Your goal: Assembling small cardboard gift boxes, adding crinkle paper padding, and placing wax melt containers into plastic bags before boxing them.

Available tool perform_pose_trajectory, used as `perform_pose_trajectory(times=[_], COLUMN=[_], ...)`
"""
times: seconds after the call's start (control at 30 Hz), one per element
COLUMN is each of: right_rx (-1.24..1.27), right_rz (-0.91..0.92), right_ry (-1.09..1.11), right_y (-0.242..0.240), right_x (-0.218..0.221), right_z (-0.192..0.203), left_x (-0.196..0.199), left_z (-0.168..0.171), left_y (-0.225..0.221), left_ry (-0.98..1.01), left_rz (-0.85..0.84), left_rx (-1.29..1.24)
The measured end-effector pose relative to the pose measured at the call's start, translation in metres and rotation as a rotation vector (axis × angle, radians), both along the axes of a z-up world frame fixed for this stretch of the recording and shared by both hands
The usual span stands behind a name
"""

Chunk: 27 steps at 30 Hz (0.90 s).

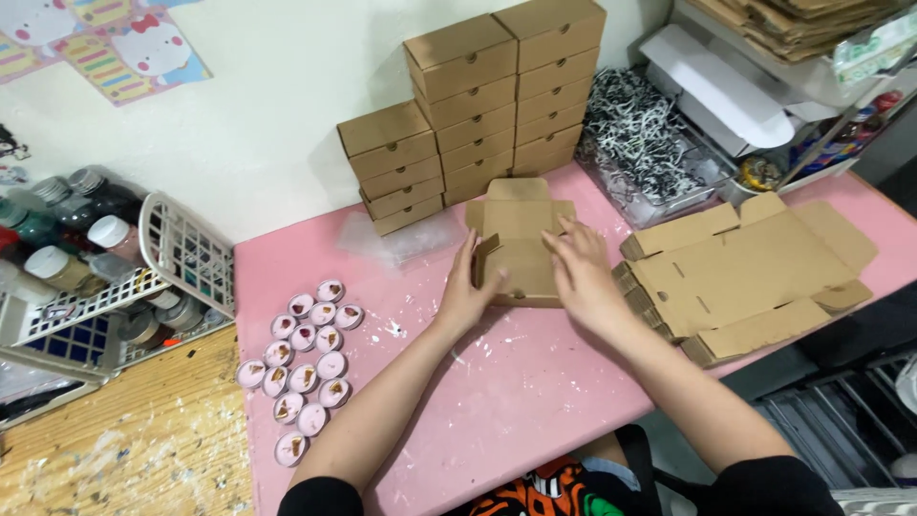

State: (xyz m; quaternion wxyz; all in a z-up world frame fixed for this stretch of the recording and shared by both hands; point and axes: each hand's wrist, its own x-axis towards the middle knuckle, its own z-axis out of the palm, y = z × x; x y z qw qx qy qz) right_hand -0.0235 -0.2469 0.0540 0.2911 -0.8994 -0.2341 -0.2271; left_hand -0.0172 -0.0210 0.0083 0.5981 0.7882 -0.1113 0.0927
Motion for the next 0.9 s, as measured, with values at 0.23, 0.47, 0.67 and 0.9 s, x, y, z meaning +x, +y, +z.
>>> perform_pose_trajectory(times=[0.23,0.47,0.67,0.9], right_rx=[0.188,-0.227,-0.158,0.173], right_rz=[-0.014,-0.413,-0.474,-0.120], right_ry=[0.000,0.347,0.341,0.043], right_y=[-0.123,-0.180,-0.176,-0.187], right_x=[0.092,0.211,0.206,0.194], right_z=[0.071,0.001,-0.020,-0.009], left_x=[-0.003,-0.011,0.012,0.118], left_z=[0.020,0.032,0.068,0.066], left_y=[-0.011,-0.024,-0.061,-0.161], left_ry=[-0.064,-0.206,-0.415,-0.487], left_rz=[-0.135,-0.104,-0.126,-0.120], left_rx=[0.321,0.574,0.650,0.493])
